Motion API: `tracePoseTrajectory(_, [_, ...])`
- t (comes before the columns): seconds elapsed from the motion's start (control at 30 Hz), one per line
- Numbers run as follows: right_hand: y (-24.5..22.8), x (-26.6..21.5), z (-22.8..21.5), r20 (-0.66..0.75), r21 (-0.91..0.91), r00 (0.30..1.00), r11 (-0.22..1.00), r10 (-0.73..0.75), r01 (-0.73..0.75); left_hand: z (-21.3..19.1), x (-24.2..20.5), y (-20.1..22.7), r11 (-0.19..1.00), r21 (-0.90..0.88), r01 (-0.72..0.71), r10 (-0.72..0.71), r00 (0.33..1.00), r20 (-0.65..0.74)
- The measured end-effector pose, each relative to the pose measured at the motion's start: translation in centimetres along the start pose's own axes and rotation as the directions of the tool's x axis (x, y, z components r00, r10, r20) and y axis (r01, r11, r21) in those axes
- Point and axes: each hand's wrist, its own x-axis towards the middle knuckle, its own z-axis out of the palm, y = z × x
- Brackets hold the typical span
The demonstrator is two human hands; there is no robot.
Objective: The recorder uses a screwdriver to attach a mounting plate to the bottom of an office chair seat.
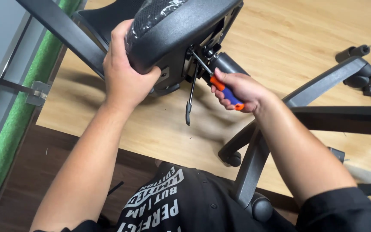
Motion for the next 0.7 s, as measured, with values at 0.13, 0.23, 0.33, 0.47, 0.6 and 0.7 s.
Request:
tracePoseTrajectory(0.13, [0.3,-1.4,2.4,-0.174,-0.412,0.95,0.896,-0.259,0.169,0.0,0.0,0.3,1.0,-0.007,-0.003,0.004,1.0,0.017])
tracePoseTrajectory(0.23, [1.1,-1.6,3.3,-0.234,-0.871,0.724,0.47,-0.65,0.141,0.1,0.1,0.3,1.0,0.018,-0.01,0.01,1.0,-0.011])
tracePoseTrajectory(0.33, [1.8,-1.4,3.9,-0.26,-0.899,0.701,0.432,-0.664,0.076,0.2,-0.1,0.4,1.0,0.006,-0.003,0.003,1.0,-0.013])
tracePoseTrajectory(0.47, [1.9,0.8,0.9,-0.235,-0.483,0.917,0.858,-0.322,0.177,0.1,-0.2,0.0,1.0,0.016,0.01,-0.01,1.0,-0.005])
tracePoseTrajectory(0.6, [0.8,0.9,-0.2,0.063,0.09,0.998,0.996,-0.025,0.019,0.1,0.0,0.2,1.0,-0.002,0.002,-0.002,1.0,0.003])
tracePoseTrajectory(0.7, [-1.6,-1.8,3.7,-0.259,-0.519,0.935,0.851,-0.244,0.078,0.1,0.1,0.4,1.0,0.01,-0.018,0.018,1.0,-0.012])
